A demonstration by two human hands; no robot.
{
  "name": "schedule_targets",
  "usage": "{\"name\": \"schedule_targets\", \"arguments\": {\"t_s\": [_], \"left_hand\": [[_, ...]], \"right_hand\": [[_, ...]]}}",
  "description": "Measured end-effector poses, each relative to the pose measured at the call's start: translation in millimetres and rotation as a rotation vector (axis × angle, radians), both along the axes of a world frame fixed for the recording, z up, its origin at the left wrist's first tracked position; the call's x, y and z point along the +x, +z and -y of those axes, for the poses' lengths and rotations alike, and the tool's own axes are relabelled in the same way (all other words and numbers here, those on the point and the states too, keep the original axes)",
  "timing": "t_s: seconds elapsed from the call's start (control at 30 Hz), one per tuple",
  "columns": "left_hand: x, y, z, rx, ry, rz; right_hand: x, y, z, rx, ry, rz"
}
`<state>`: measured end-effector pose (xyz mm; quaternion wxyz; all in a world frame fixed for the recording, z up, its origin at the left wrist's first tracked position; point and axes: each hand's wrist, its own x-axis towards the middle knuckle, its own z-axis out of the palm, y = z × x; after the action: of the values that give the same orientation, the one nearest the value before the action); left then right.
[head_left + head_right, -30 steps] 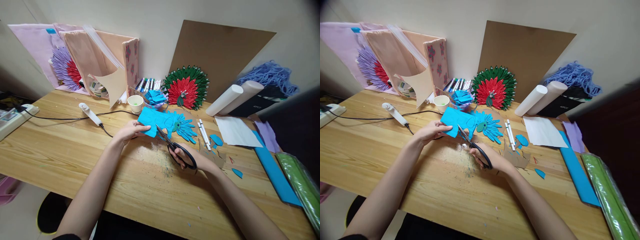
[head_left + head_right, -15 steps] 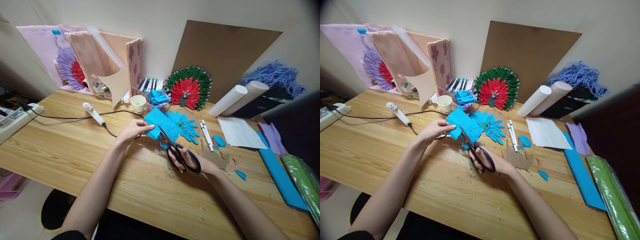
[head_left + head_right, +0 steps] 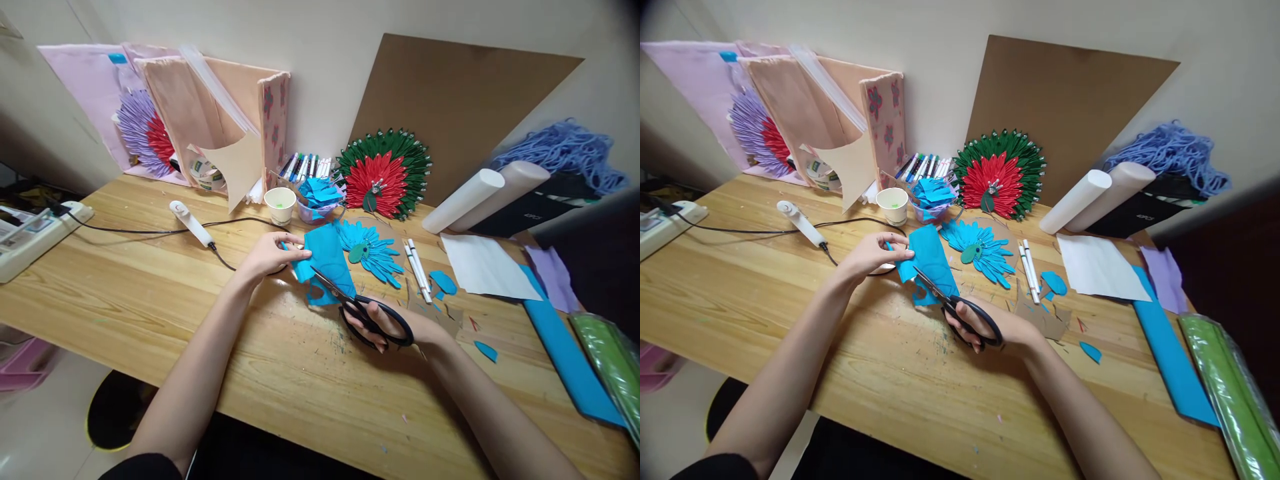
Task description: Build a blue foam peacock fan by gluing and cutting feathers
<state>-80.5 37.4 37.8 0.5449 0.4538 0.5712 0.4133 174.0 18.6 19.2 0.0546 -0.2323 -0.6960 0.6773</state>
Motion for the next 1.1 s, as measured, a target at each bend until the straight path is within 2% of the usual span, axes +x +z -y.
{"name": "schedule_targets", "arguments": {"t_s": [0.27, 0.33, 0.43, 0.5, 0.77, 1.0, 1.1], "left_hand": [[18.3, 3.1, 1.9, -0.023, 0.157, 0.186], [21.8, 3.0, 3.7, -0.055, 0.128, 0.236], [22.8, 1.4, 6.2, -0.078, 0.001, 0.315], [21.6, -0.3, 7.0, -0.068, -0.029, 0.307], [19.2, 1.1, 7.5, -0.009, -0.003, 0.190], [22.9, 0.4, 6.5, -0.017, 0.081, 0.160], [23.5, -0.1, 7.4, -0.025, 0.061, 0.195]], "right_hand": [[-5.0, -7.7, -2.0, -0.046, -0.065, -0.097], [-5.6, -11.2, -3.5, -0.053, -0.105, -0.108], [-6.4, -14.8, -5.8, -0.059, -0.145, -0.123], [-6.9, -14.9, -6.4, -0.062, -0.155, -0.117], [-9.1, -9.6, -5.2, -0.036, -0.163, -0.080], [-13.3, -23.7, -3.5, -0.056, -0.222, -0.099], [-12.4, -28.6, -0.4, -0.057, -0.194, -0.117]]}}
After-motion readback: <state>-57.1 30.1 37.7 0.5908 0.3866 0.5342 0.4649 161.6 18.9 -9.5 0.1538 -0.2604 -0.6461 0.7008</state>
